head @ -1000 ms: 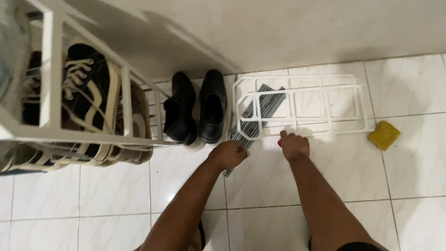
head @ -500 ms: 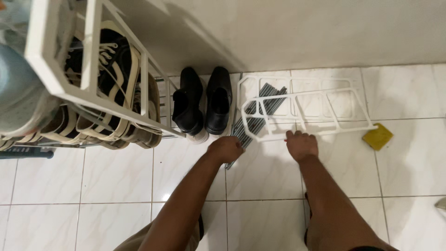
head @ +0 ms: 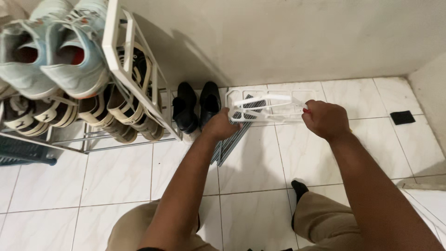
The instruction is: The person assembles a white metal shoe rack by inserting metal rods into the frame. They then place several pairs of shoes onto the rack shelves. The person continues assembling a second rack section by inserting additional rods.
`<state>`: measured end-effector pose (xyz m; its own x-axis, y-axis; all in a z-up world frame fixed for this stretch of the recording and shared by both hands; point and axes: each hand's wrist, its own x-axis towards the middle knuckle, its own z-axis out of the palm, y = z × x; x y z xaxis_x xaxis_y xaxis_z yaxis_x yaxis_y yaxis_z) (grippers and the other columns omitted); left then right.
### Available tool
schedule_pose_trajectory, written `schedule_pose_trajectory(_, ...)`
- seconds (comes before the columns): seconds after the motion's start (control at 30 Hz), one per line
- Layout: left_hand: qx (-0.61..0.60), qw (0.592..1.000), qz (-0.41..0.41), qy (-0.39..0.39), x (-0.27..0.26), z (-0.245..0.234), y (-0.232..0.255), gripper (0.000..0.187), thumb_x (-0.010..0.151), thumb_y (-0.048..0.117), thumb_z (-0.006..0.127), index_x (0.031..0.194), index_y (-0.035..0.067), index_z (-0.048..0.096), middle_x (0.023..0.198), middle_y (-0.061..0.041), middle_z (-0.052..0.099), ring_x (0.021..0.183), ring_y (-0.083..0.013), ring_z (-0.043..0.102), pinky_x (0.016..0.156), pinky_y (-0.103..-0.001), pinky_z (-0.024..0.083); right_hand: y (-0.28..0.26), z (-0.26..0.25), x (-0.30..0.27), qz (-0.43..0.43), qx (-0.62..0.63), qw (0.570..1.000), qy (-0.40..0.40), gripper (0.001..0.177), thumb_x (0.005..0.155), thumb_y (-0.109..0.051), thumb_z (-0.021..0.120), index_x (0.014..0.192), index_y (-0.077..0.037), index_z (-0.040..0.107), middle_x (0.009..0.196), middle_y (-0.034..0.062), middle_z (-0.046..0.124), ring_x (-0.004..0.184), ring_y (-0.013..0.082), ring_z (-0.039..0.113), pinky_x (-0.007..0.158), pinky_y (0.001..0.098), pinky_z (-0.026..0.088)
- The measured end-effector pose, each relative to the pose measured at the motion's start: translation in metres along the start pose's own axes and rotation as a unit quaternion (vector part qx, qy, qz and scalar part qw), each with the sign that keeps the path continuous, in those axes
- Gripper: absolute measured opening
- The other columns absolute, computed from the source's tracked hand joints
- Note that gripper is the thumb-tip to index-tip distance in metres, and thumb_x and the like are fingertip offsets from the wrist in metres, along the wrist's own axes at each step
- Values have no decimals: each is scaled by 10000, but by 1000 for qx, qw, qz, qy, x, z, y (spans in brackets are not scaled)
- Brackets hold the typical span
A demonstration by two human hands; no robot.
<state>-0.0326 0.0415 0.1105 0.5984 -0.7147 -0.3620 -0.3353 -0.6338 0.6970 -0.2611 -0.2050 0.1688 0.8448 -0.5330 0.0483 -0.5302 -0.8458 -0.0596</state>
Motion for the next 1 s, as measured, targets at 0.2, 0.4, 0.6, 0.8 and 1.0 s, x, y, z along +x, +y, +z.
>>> schedule_pose_trajectory(0.2,-141,984,101,27,-40,-14,7,585,854,406,772,1250,-7,652,1220,-224,713,1168,-327,667,1004,-409,504,-20,-33,-20,-6,264,964,-36,201,943,-223,557,946,-81,700,727,126,696,675,296,655,672,420,517)
schedule_pose_trajectory(0.4,-159,986,48,9,-80,-41,16,404,993,410,613,1130,61,764,1084,-128,775,1025,-231,713,927,-396,540,-36,6,-23,57,314,945,-74,367,930,-335,592,1232,-136,657,935,159,749,833,290,717,765,401,558)
schedule_pose_trajectory(0.6,-189,979,-11,69,-111,-79,-4,403,973,398,583,1147,75,749,996,-100,803,890,-199,749,795,-364,583,-31,97,-43,130,194,947,-220,523,976,-486,571,1370,-142,565,1112,185,729,1048,331,698,921,432,536)
schedule_pose_trajectory(0.8,-174,977,-105,66,-124,-104,-18,487,967,468,620,1149,28,720,978,-108,801,804,-207,729,676,-352,588,-36,172,-79,154,61,900,-403,440,1006,-324,471,1397,-132,531,1074,108,794,1056,282,744,938,464,567)
schedule_pose_trajectory(1.0,-131,979,-137,73,-130,-123,-26,511,950,507,617,1088,33,753,942,-100,802,798,-188,727,700,-361,578,-72,204,-73,106,-52,895,-431,471,1004,-326,525,1450,-178,493,1462,129,528,1315,325,561,1041,502,513)
